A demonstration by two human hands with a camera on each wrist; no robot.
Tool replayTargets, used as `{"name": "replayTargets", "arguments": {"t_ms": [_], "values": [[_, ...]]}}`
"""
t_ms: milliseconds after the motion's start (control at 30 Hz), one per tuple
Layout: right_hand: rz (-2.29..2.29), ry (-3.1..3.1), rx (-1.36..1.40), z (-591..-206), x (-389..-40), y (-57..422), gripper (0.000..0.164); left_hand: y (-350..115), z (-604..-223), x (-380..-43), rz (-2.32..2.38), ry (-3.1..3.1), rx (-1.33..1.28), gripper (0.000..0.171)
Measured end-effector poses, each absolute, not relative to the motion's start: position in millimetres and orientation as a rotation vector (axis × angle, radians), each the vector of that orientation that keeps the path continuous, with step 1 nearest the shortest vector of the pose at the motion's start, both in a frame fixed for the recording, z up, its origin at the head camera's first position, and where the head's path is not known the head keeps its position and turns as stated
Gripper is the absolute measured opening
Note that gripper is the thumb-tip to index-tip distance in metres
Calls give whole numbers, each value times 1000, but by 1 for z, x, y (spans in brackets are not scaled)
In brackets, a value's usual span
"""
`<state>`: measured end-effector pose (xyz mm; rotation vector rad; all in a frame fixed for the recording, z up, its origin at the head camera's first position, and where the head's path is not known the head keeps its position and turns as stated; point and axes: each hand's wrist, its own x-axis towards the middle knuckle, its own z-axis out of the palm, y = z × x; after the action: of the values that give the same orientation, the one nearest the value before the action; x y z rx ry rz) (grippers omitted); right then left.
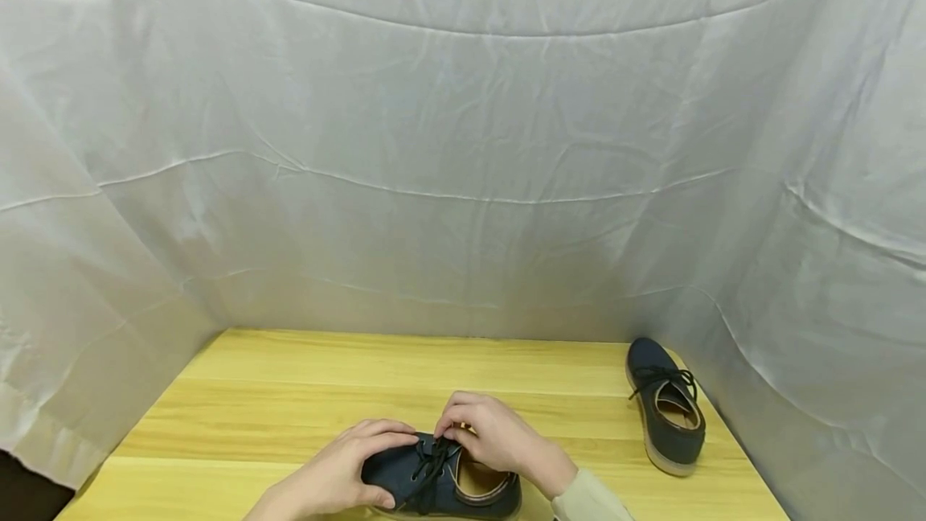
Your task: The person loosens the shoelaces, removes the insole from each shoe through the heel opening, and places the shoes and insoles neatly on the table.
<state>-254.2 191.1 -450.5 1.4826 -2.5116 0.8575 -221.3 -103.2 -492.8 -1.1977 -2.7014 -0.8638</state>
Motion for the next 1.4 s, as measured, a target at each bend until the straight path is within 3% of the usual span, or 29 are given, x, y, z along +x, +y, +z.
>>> {"name": "replayTargets", "arguments": {"t_ms": [1400], "values": [[897,-2340,1310,-458,-262,198,28,-101,-491,-221,-824,-2689,-1191,75]]}}
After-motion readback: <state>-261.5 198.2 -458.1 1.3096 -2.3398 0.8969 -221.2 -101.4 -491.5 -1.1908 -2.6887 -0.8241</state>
